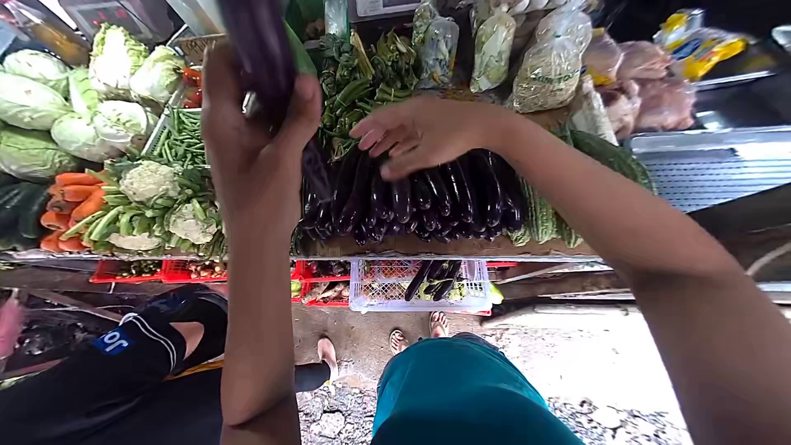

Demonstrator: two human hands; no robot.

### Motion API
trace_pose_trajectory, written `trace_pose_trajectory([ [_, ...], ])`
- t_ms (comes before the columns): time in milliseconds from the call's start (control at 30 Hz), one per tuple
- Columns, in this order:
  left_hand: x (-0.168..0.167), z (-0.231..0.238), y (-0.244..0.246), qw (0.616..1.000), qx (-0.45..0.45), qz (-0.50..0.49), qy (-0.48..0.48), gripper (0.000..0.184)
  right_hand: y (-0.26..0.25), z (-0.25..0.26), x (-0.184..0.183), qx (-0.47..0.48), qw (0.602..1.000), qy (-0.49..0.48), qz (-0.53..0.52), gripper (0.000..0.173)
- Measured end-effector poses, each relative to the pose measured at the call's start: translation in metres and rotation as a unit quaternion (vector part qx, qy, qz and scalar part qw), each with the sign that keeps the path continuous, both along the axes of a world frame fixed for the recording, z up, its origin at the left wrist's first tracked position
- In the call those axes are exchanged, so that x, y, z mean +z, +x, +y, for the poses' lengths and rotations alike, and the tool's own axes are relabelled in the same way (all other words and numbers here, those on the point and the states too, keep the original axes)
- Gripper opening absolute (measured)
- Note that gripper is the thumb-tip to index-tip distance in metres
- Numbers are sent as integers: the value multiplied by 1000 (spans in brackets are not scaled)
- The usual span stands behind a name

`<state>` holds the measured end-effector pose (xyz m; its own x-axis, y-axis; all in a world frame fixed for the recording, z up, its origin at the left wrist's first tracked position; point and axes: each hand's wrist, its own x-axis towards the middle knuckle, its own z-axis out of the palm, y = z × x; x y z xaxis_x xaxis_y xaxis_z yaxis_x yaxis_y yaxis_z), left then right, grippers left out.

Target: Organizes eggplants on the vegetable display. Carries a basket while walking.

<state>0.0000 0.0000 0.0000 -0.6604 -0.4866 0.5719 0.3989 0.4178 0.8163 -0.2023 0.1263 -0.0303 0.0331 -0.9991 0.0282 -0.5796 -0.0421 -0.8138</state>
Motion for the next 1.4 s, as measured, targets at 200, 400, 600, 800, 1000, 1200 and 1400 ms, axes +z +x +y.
trace_pose_trajectory([
  [200,-10,22,-49,953,-58,6,-297,39,8,28,-1,-136,930,-260,223,34],
  [400,-101,29,-86,921,-69,-130,-359,39,-37,57,-51,-273,947,-83,147,44],
  [600,-117,38,-103,850,-138,-312,-401,45,-24,112,-72,-320,941,-56,99,38],
  [800,-84,44,-106,792,-159,-400,-433,37,5,175,-75,-368,924,-57,83,42],
  [1000,-106,55,-101,767,-108,-468,-425,73,65,225,-114,-293,956,2,24,26],
  [1200,-162,86,-32,918,-35,-112,-380,42,78,186,-347,-288,893,315,-145,30],
  [1400,-349,110,34,875,-169,-227,-393,29,89,117,-464,-442,792,420,-38,72],
])
